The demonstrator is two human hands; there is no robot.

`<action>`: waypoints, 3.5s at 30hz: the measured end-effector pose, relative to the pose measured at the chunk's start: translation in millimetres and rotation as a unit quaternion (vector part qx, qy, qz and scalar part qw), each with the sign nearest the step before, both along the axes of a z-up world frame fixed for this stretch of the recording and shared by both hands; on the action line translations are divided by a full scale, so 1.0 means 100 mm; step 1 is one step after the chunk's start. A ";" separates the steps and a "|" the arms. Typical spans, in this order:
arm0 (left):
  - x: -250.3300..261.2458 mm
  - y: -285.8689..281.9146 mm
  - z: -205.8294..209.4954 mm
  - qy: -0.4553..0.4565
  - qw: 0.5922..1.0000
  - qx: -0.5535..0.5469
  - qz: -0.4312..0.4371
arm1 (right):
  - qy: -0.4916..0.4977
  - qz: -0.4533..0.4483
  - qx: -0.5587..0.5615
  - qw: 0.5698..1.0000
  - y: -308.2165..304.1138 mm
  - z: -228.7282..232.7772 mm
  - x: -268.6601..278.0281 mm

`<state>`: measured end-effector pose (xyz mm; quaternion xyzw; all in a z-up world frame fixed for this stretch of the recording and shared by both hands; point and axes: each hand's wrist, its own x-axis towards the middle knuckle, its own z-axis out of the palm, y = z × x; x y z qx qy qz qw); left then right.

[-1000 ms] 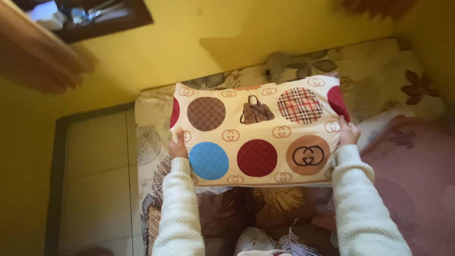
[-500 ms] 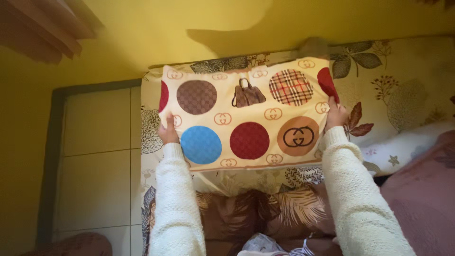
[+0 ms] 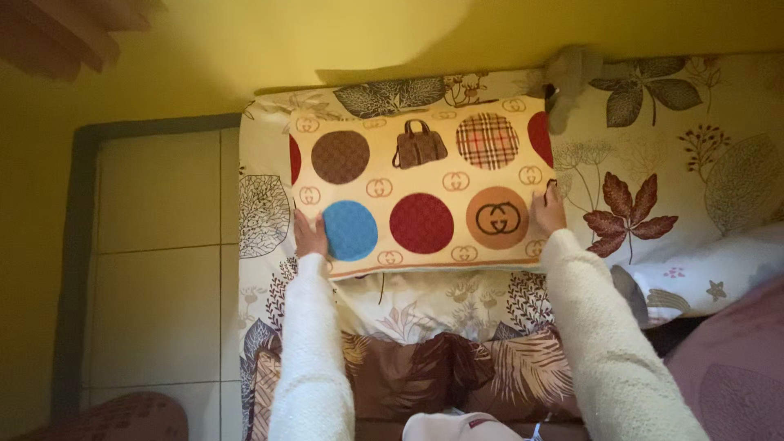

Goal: The person lies on a bed and repeatedly picks up, fluffs, and repositions several decorative pillows. They handle a patterned pillow with circles and a handbag motif, a white pillow with gray polka dots, and a pink pillow with leaf patterns, placing them in different positions on the bed.

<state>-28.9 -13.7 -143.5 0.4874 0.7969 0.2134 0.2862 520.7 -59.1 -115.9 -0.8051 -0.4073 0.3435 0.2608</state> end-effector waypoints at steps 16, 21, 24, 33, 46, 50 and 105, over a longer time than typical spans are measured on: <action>0.05 -0.03 0.16 0.001 0.997 -0.075 0.009 | -0.075 0.017 -0.012 0.997 0.01 0.10 -0.11; -0.04 0.01 -0.15 -0.052 0.998 0.029 -0.012 | -0.065 0.023 0.021 0.997 0.01 0.00 -0.06; -0.02 0.04 -0.29 -0.057 0.996 0.071 -0.020 | -0.089 0.039 0.053 0.994 0.03 -0.04 -0.04; 0.13 0.10 -0.46 0.008 0.997 0.075 -0.014 | -0.017 0.005 0.071 0.997 0.13 0.02 -0.11; 0.14 0.35 -0.23 -0.006 0.990 -0.028 0.137 | 0.065 0.007 0.078 0.995 0.53 -0.34 0.24; -0.03 0.36 -0.04 -0.139 0.987 0.037 0.074 | 0.110 -0.020 -0.172 0.979 0.63 -0.11 0.43; 2.57 2.17 1.78 0.442 0.790 0.281 -0.319 | -0.415 0.451 0.338 0.714 2.63 2.03 -0.47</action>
